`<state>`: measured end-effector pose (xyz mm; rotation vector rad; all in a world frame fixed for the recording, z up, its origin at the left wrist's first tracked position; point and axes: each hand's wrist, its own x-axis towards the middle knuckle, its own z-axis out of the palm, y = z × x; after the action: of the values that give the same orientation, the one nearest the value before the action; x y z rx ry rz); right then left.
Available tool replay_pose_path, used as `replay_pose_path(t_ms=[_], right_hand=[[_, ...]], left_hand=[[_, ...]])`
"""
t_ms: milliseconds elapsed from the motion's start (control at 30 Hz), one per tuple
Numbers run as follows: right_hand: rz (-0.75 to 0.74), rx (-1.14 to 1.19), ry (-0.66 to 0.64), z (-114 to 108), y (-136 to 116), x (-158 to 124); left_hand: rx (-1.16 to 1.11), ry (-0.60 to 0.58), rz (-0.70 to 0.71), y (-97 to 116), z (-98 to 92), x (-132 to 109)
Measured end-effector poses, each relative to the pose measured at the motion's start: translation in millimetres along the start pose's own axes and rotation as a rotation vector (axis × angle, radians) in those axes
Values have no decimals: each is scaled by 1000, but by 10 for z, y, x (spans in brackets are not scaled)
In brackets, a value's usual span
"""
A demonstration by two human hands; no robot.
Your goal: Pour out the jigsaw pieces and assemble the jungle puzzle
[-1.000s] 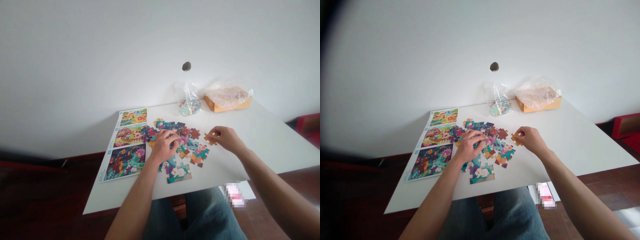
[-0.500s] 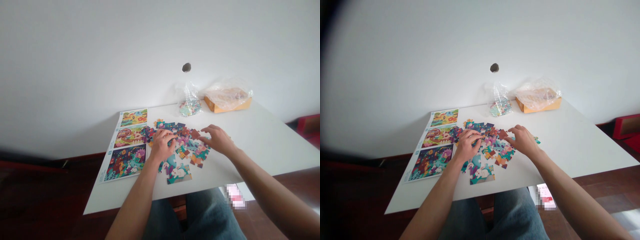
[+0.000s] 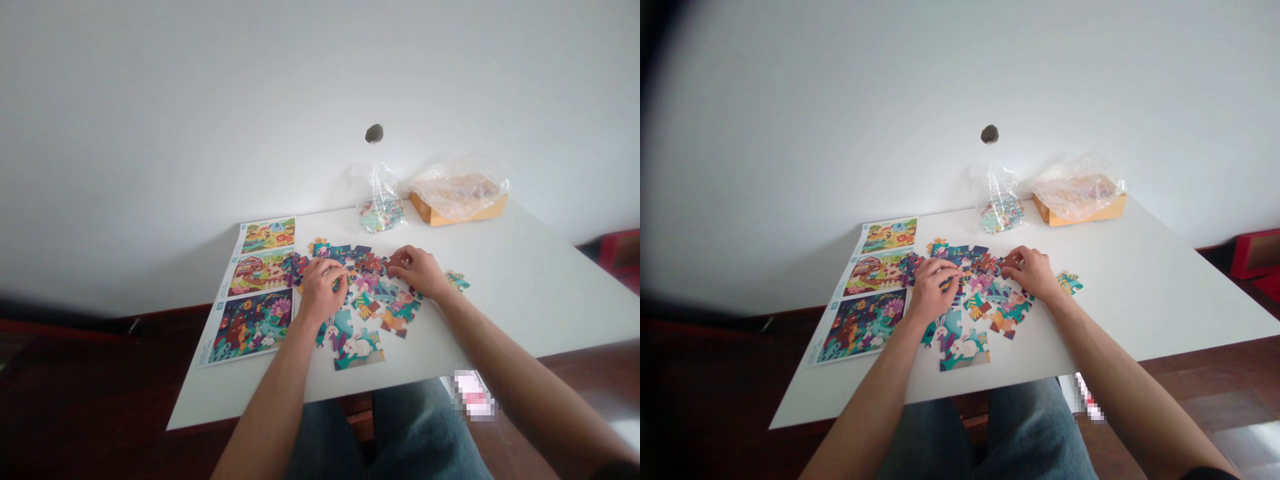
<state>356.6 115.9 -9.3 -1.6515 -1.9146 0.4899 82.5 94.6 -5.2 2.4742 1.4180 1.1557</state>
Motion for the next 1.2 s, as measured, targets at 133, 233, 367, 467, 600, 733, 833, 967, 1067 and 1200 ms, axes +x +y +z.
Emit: replay_pose_path(t_ms=[133,233,367,467,600,733,833,967,1067,1200], right_hand=[[57,213,168,-31,-12,-15],[-29,169,319,-47,24,-10],[-131,4,288,-55,94,-15],[-132,-138,111,-70,94,-50],[-150,-239,-49,-104,50,-98],[-148,-244,-65,-112,53,-96],[-156,-248,-65,-99,84,-70],[-183,-194,-41,-98,79,-47],[-149,-41,57,-126,29,-56],[61,72,252,-153,5,-62]], left_hand=[[-1,-2,-4,-10,5,-12],[-9,7,-4,-5,2,-13],[-15,13,-10,4,1,-10],[-14,13,-15,5,1,-10],[-9,5,-17,9,-5,-12],[-3,-14,-36,17,-12,-13],[-2,-16,-49,20,-11,-16],[-2,-10,-48,15,-9,-19],[-3,-6,-37,13,-8,-19],[13,14,-52,10,-4,-14]])
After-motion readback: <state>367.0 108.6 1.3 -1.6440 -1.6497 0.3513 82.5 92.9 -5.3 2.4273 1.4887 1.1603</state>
